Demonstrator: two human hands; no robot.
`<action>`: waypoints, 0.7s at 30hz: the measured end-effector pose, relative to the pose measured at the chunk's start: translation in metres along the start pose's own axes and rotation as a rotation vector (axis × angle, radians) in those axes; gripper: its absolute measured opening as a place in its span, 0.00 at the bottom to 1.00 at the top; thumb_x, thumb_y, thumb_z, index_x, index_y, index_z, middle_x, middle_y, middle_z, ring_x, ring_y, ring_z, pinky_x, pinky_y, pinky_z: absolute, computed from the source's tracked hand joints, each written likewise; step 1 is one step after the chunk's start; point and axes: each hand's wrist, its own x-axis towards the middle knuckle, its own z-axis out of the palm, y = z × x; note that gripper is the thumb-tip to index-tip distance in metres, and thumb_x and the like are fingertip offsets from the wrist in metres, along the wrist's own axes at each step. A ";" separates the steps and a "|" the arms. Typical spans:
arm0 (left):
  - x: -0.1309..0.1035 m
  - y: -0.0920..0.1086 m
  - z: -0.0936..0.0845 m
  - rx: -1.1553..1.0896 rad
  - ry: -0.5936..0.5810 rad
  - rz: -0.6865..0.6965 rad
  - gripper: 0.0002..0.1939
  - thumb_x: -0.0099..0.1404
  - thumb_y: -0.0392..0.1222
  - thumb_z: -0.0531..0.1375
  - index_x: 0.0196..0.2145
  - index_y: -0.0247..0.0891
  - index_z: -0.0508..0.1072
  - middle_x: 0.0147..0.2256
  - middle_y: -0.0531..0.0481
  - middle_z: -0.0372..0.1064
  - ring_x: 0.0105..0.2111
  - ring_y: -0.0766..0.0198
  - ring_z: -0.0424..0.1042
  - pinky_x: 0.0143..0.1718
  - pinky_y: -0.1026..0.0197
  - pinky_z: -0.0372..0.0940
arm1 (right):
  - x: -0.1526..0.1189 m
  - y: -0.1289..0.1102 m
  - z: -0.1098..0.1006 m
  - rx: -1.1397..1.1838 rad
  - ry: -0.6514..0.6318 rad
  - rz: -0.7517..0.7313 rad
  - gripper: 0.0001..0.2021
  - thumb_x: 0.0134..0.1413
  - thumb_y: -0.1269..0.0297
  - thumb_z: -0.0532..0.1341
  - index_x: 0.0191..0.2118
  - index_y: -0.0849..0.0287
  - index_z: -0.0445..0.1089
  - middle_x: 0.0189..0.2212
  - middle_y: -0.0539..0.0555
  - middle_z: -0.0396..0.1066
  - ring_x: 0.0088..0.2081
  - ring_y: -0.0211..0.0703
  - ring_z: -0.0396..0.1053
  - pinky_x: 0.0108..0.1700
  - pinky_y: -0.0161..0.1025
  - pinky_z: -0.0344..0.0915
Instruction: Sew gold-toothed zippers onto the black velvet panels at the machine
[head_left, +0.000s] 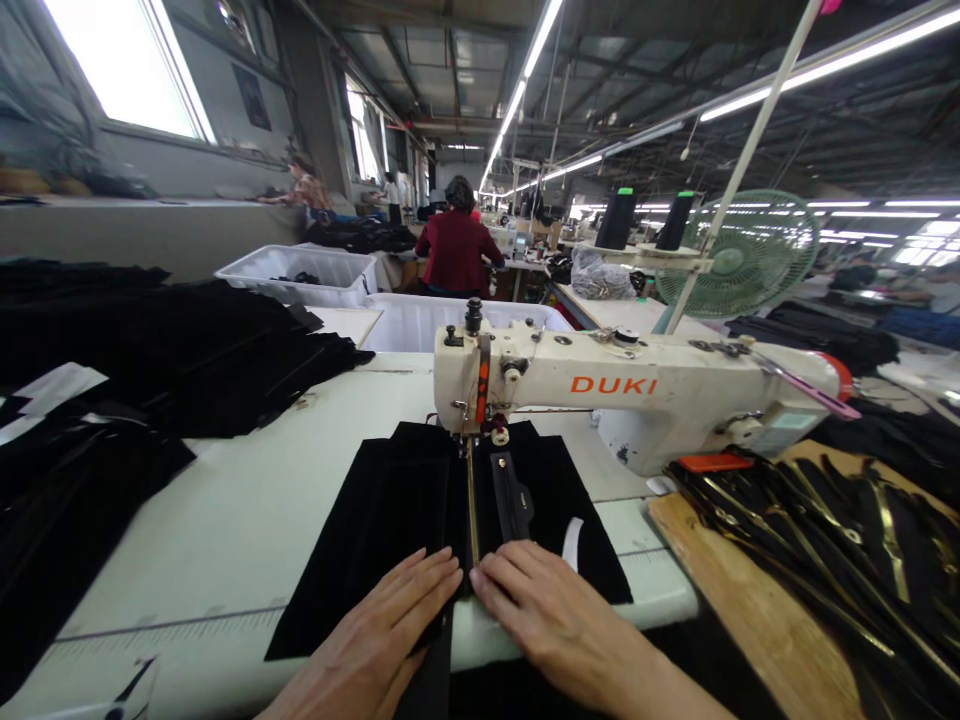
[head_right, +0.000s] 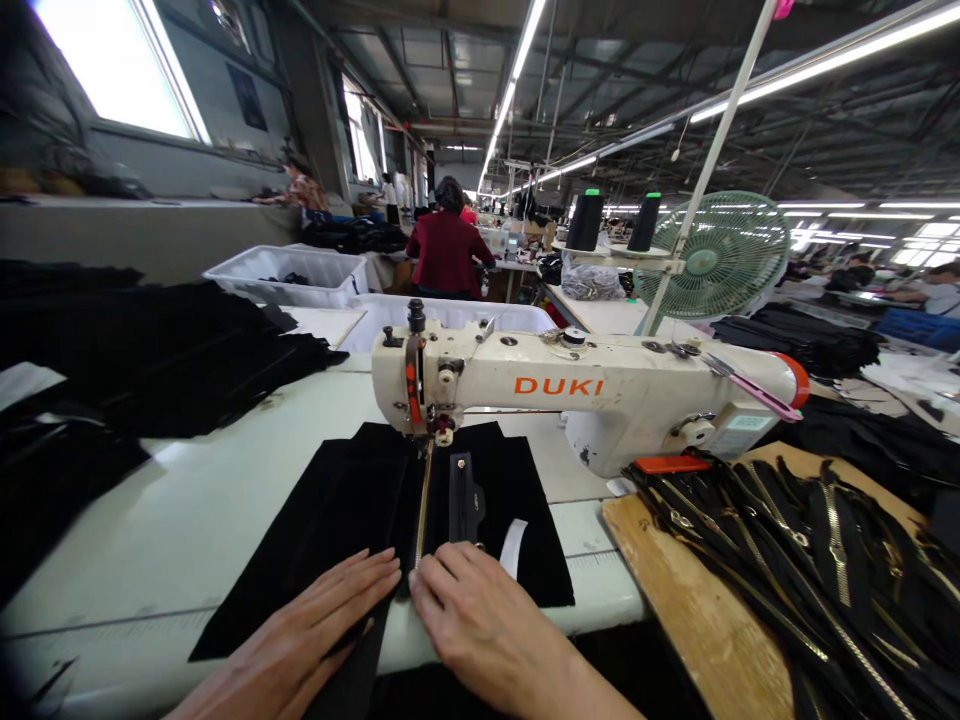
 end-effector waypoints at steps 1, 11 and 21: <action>0.001 0.001 -0.002 0.004 0.004 0.007 0.34 0.60 0.25 0.50 0.65 0.36 0.59 0.62 0.48 0.62 0.62 0.64 0.60 0.61 0.60 0.57 | -0.001 -0.001 -0.001 0.071 0.012 0.047 0.14 0.66 0.75 0.55 0.56 0.65 0.64 0.47 0.58 0.68 0.47 0.49 0.64 0.52 0.45 0.66; 0.010 0.014 -0.005 0.087 0.053 0.065 0.37 0.57 0.19 0.45 0.63 0.33 0.63 0.59 0.46 0.66 0.63 0.61 0.59 0.64 0.55 0.54 | 0.002 -0.010 0.024 0.309 0.273 0.231 0.08 0.65 0.75 0.58 0.46 0.57 0.69 0.41 0.50 0.70 0.47 0.41 0.67 0.67 0.52 0.48; 0.004 0.015 -0.003 0.127 0.077 0.072 0.39 0.57 0.18 0.45 0.65 0.31 0.59 0.59 0.45 0.66 0.63 0.62 0.58 0.63 0.60 0.56 | 0.015 -0.016 0.031 0.377 0.413 0.360 0.10 0.54 0.79 0.65 0.33 0.57 0.67 0.32 0.47 0.69 0.37 0.40 0.69 0.62 0.53 0.57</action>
